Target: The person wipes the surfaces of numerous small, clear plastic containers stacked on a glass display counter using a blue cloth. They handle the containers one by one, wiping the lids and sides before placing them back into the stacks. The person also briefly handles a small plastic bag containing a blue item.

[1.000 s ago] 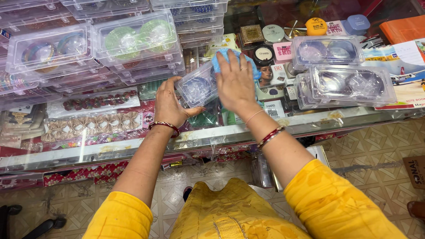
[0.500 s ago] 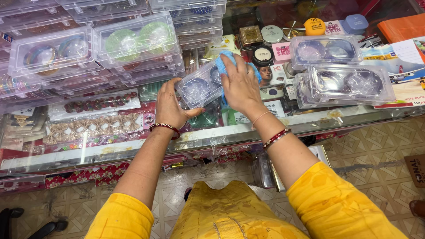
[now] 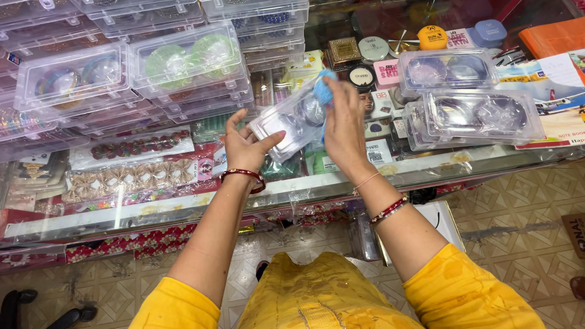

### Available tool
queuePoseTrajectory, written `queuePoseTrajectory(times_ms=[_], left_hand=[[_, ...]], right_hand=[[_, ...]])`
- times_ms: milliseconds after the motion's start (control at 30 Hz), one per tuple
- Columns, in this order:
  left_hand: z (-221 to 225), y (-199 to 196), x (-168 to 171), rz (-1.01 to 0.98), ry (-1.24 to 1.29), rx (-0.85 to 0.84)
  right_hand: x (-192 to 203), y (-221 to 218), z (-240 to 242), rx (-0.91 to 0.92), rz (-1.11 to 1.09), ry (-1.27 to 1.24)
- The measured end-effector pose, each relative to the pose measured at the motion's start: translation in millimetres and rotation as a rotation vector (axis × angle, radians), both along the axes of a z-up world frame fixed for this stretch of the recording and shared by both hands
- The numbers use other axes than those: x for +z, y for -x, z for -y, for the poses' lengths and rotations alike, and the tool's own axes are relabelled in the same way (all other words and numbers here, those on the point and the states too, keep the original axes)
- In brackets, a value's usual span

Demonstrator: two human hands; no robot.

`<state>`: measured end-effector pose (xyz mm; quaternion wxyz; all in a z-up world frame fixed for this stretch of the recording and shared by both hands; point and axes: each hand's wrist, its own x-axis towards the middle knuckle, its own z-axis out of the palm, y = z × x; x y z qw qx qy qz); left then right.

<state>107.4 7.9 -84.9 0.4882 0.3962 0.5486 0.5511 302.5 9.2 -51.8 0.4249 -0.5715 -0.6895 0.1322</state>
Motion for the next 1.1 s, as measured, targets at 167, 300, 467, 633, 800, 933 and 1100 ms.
queuePoseTrajectory(times_ms=[167,300,467,633,800,933,1100], left_hand=[[0.9,-7.9,20.6,-0.221,-0.214,-0.146],[3.6,-15.0,33.9,-0.549,-0.22,-0.112],[5.9,-16.1,43.1,-0.642,-0.349,-0.161],[8.2,-17.9,51.8,-0.718,-0.27,-0.176],[6.7,-19.3,56.5,-0.833,-0.064,-0.152],[5.9,-16.8,54.4,-0.771,-0.195,-0.158],[4.1,-16.4,53.2,-0.733,-0.193,-0.173]], right_hand=[[34.1,15.3,14.5,0.061,0.124,-0.339],[42.3,36.8,24.9,0.358,0.209,-0.316],[49.6,2.8,5.1,0.182,0.336,-0.24],[50.6,-8.4,1.9,0.065,0.322,-0.271],[41.2,31.0,35.6,0.297,0.223,-0.411],[45.1,3.7,14.3,0.178,0.296,-0.354],[52.2,-17.6,-2.9,-0.05,0.307,-0.286]])
